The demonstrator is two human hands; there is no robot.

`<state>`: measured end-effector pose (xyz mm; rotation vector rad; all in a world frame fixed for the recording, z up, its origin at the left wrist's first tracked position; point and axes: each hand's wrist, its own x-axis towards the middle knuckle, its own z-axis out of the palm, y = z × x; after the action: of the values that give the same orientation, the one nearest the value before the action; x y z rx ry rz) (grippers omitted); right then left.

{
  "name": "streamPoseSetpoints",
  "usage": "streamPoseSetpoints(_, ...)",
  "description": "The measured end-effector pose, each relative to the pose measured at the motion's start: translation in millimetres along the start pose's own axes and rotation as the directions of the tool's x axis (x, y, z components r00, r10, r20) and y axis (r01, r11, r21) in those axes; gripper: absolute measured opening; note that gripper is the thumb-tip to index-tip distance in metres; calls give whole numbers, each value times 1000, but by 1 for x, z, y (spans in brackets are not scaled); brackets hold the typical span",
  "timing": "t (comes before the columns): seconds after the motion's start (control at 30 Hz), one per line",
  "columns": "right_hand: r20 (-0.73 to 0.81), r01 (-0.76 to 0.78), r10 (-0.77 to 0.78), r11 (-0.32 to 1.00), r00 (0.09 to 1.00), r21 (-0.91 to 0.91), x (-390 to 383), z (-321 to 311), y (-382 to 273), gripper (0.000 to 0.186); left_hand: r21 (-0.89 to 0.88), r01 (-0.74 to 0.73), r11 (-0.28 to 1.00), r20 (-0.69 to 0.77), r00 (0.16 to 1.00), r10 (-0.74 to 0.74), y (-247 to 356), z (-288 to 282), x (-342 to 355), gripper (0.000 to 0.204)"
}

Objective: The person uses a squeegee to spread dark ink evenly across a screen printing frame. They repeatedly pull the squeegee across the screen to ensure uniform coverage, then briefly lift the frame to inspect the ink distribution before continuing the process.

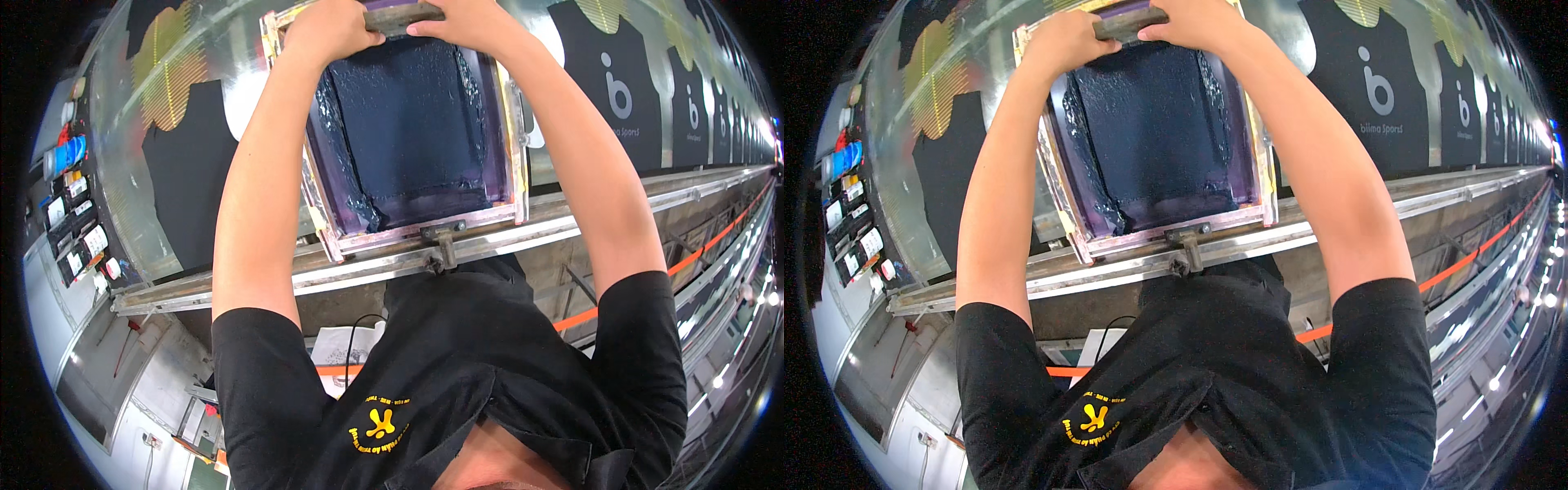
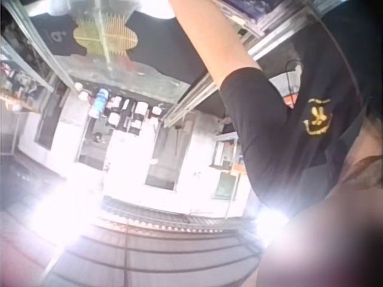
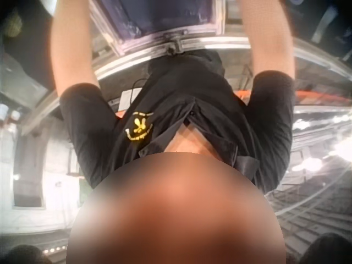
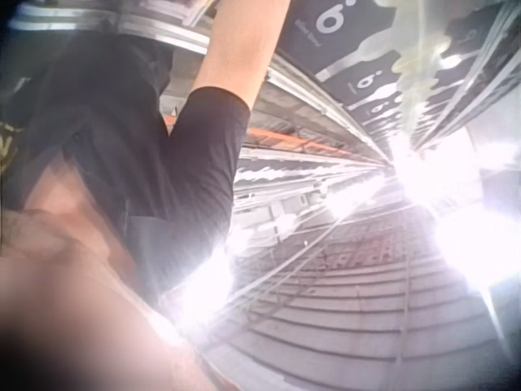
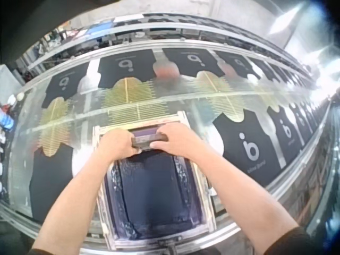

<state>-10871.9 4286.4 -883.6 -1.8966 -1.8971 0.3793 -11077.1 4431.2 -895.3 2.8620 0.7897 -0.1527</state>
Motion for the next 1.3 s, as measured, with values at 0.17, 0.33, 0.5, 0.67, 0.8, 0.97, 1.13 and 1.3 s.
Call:
streamPoseSetpoints(0.17,55,-183,195,968,979,-169,-40,42,-18,33,-129,121,984,-11,992,-123,36,18,-44,36)
streamPoseSetpoints(0.33,-101,21,-37,987,994,-159,-159,59,-56,40,-180,128,975,-82,986,-145,105,51,-148,14)
streamPoseSetpoints(0.5,24,-73,73,997,997,-25,-239,47,-107,40,-258,96,961,66,994,-82,149,59,-222,41)
streamPoseSetpoints(0.67,-198,-234,321,900,926,367,-201,10,-71,31,-323,71,944,302,953,32,115,7,-172,28)
streamPoseSetpoints(0.8,-496,-577,581,796,646,181,-180,25,19,39,-279,8,960,27,1000,0,84,-25,-115,26)
streamPoseSetpoints(0.97,-254,-593,766,626,591,506,-171,41,36,34,-193,56,980,7,998,-56,47,-47,-57,36)
streamPoseSetpoints(1.13,-266,-521,772,598,577,609,-169,29,19,34,-191,92,977,-45,994,-102,27,-33,-52,44)
streamPoseSetpoints(1.3,-310,-488,748,633,587,602,-175,28,31,34,-220,40,975,-221,971,-90,76,5,-121,48)
